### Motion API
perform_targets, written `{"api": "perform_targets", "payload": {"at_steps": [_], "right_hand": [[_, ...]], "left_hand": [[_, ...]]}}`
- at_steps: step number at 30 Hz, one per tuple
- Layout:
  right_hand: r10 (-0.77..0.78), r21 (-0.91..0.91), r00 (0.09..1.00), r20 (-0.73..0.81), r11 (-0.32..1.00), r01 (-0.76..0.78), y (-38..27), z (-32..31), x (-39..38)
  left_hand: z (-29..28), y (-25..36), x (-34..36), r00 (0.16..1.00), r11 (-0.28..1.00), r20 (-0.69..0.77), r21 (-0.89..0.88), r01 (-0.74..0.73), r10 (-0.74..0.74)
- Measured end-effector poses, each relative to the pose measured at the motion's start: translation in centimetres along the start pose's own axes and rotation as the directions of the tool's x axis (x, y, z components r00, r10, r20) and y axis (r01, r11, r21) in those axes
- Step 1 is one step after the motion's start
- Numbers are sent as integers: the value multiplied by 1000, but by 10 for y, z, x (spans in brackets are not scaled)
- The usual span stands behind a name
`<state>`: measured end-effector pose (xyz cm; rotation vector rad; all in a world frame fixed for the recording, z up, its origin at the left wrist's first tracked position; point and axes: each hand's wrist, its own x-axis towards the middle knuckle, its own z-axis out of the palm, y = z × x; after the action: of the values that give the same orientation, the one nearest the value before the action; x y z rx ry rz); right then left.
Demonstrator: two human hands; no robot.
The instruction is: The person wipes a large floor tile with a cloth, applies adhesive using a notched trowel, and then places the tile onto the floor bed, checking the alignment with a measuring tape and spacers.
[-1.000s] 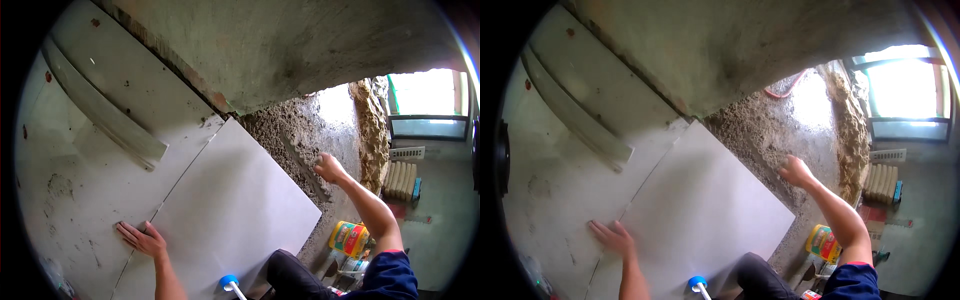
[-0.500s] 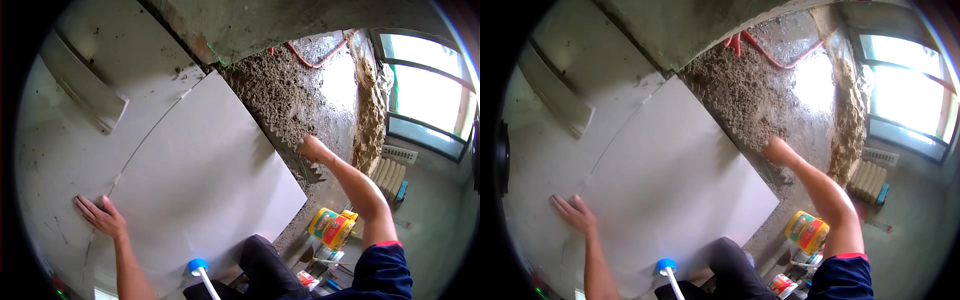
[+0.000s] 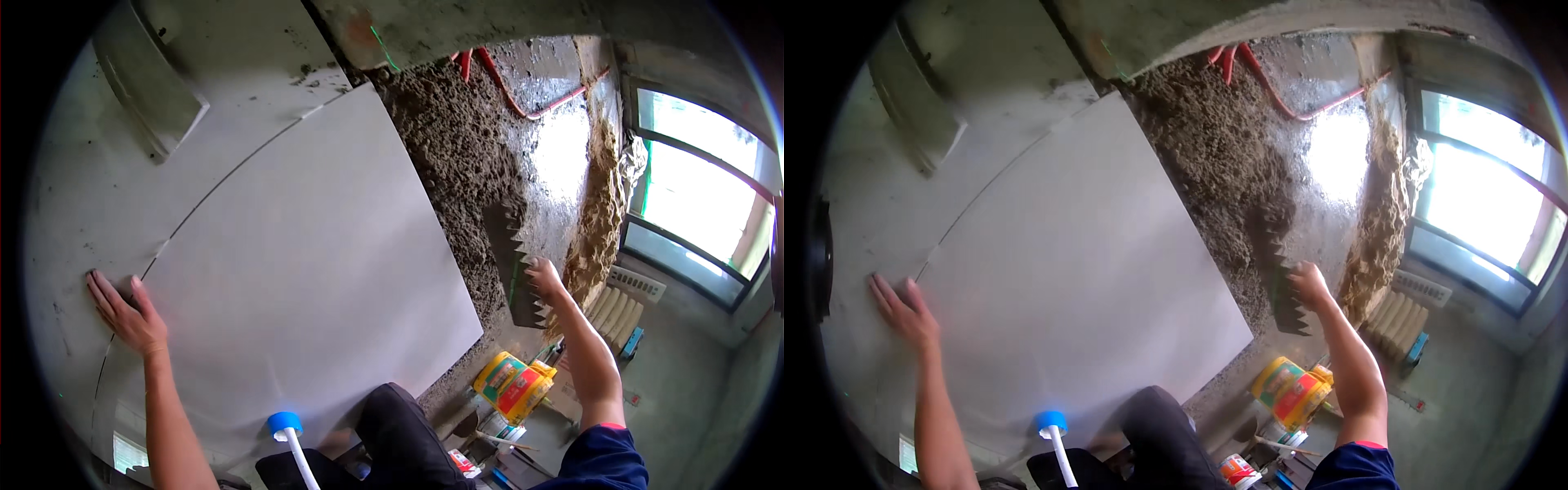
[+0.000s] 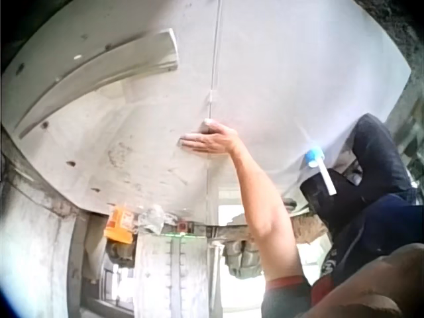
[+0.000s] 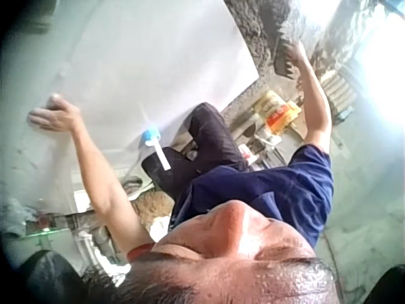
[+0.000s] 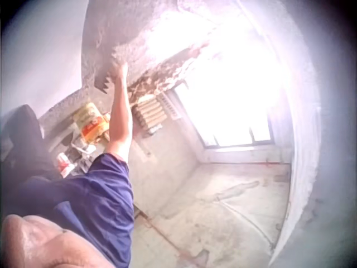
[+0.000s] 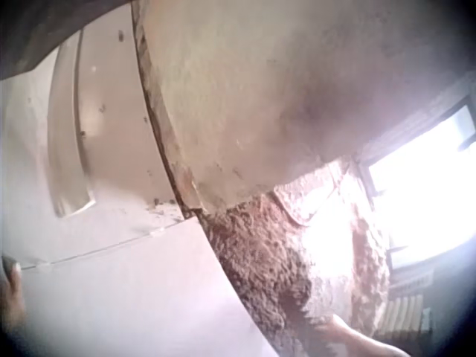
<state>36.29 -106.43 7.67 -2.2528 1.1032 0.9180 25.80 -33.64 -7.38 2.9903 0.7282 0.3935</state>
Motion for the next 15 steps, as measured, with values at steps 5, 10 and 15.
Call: {"api": "perform_targets", "payload": {"at_steps": [5,10,15], "right_hand": [[-357,-607,908,218,679,412,-27,57,2],[-282,-626,958,49,739,249,8,65,14],[-250,-499,967,-49,845,193,35,40,13]], "left_hand": [[7,-7,-1,999,1000,-39,-13,-17,16],[6,-12,2,998,999,-43,-26,-40,39],[8,-20,0,998,999,-45,11,-45,45]]}}
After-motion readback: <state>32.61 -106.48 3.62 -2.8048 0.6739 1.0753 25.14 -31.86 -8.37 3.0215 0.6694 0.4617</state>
